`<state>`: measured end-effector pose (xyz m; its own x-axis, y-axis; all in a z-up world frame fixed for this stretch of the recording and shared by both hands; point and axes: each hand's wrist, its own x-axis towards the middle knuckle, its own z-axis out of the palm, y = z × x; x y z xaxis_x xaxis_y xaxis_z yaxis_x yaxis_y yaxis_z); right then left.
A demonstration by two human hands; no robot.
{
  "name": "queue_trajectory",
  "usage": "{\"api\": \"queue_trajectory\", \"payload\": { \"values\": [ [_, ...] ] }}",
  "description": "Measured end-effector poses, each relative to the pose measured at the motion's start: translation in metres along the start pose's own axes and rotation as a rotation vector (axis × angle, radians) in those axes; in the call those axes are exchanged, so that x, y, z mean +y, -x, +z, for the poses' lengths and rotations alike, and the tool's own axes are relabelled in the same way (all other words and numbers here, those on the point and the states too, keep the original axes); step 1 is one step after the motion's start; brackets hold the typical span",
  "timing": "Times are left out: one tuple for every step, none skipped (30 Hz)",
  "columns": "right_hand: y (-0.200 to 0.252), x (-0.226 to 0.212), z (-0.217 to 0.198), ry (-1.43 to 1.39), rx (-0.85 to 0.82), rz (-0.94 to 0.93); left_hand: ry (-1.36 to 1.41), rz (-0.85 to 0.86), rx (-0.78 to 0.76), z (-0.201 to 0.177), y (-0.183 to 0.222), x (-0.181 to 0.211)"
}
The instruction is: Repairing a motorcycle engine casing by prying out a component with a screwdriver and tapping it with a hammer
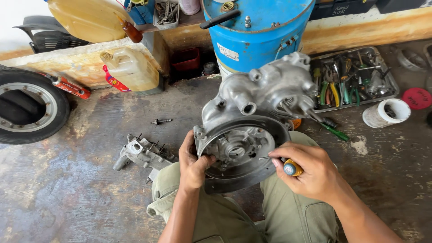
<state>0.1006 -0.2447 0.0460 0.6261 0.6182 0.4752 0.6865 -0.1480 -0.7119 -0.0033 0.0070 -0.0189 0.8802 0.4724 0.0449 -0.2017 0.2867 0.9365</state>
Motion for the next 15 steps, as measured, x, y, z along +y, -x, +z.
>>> {"api": "queue_trajectory", "payload": {
  "values": [
    [-0.003,0.001,-0.003,0.008,0.000,-0.001,0.007,0.002,-0.004,0.003,0.000,0.004],
    [-0.005,0.001,-0.006,-0.036,-0.006,-0.050,-0.096,0.085,0.041,0.005,0.002,0.009],
    [-0.009,0.002,-0.009,-0.081,-0.012,-0.099,-0.198,0.168,0.088,0.007,0.004,0.013],
    [-0.012,0.001,-0.011,-0.080,-0.022,-0.098,-0.193,0.165,0.096,0.006,0.007,0.022],
    [-0.016,0.000,-0.013,-0.063,-0.079,-0.082,-0.248,0.141,0.141,0.005,0.009,0.030],
    [-0.019,-0.001,-0.013,-0.047,-0.135,-0.064,-0.306,0.116,0.186,0.003,0.012,0.039],
    [-0.026,0.001,-0.012,-0.049,-0.143,-0.062,-0.304,0.111,0.193,0.003,0.013,0.044],
    [-0.031,0.003,-0.012,-0.002,-0.215,-0.026,-0.348,0.093,0.251,0.003,0.016,0.048],
    [-0.036,0.005,-0.011,0.046,-0.287,0.009,-0.393,0.074,0.308,0.003,0.019,0.052],
    [-0.048,0.007,-0.007,0.042,-0.302,0.013,-0.390,0.064,0.320,0.003,0.020,0.055],
    [-0.059,0.009,-0.004,0.113,-0.443,0.172,-0.437,0.051,0.372,0.003,0.021,0.057],
    [-0.074,0.011,0.000,0.188,-0.576,0.325,-0.485,0.048,0.422,0.003,0.018,0.061],
    [-0.078,0.029,0.008,0.189,-0.585,0.320,-0.483,0.046,0.431,0.003,0.020,0.063],
    [-0.080,0.048,0.014,0.218,-0.641,0.375,-0.503,0.022,0.496,0.004,0.021,0.063],
    [-0.082,0.068,0.020,0.247,-0.696,0.430,-0.523,-0.004,0.560,0.005,0.021,0.062]
  ]
}}
